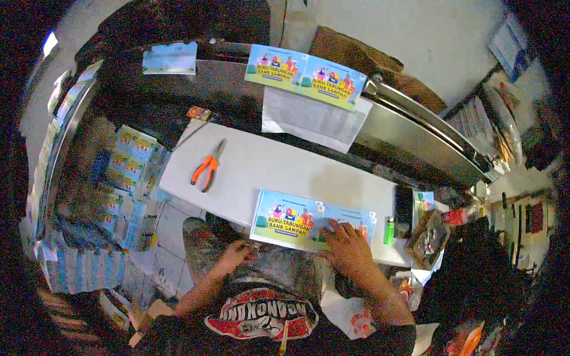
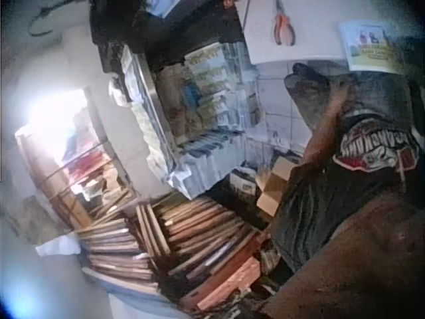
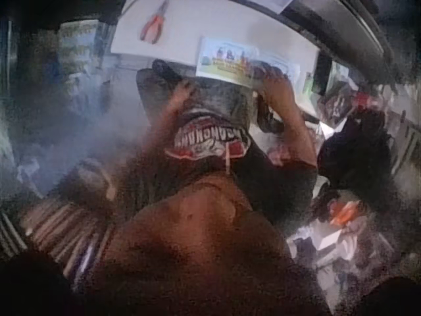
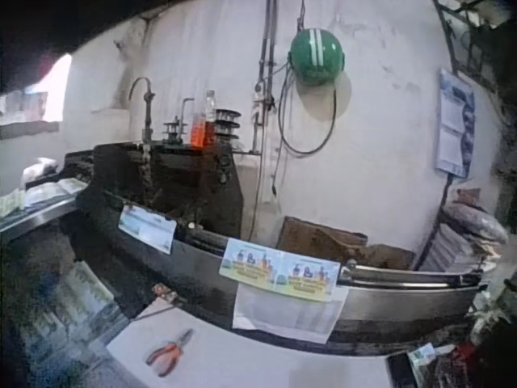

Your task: The person organizes printed book sheets into stacks on a table and manually feeds them into a binding machine.

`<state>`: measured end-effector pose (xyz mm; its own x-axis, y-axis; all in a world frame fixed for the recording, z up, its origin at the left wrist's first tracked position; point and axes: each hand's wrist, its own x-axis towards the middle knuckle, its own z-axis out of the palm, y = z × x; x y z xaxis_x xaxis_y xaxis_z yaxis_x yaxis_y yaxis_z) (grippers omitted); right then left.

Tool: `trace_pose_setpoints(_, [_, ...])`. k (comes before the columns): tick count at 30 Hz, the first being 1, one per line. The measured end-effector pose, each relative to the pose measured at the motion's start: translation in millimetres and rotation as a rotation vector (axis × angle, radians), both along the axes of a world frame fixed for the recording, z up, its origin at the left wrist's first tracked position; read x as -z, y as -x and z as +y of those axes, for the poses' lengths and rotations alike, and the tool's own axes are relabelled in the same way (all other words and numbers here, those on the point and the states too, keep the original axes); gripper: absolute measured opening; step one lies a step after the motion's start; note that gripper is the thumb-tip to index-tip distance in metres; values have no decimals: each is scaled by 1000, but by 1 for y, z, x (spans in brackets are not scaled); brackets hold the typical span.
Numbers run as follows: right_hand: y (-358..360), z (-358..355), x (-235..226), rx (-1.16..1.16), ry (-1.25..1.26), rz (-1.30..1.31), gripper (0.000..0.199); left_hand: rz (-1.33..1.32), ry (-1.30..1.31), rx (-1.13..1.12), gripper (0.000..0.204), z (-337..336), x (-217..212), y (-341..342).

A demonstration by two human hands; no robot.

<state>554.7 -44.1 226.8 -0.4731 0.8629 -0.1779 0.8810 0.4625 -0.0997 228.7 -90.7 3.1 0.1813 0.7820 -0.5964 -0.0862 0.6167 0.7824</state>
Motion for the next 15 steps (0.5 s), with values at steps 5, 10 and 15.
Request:
trace_pose_setpoints(5, [-15, 3, 12, -41, -23, 59, 47, 62, 77, 43, 32, 1, 4, -6])
trace_pose_setpoints(10, [-31, 43, -21, 18, -127, 144, 26, 31, 39, -21, 29, -2, 24, 0])
trace_pose_setpoints(15, [-151, 115, -99, 497, -987, 412, 35, 136, 8, 68, 24, 6, -12, -4])
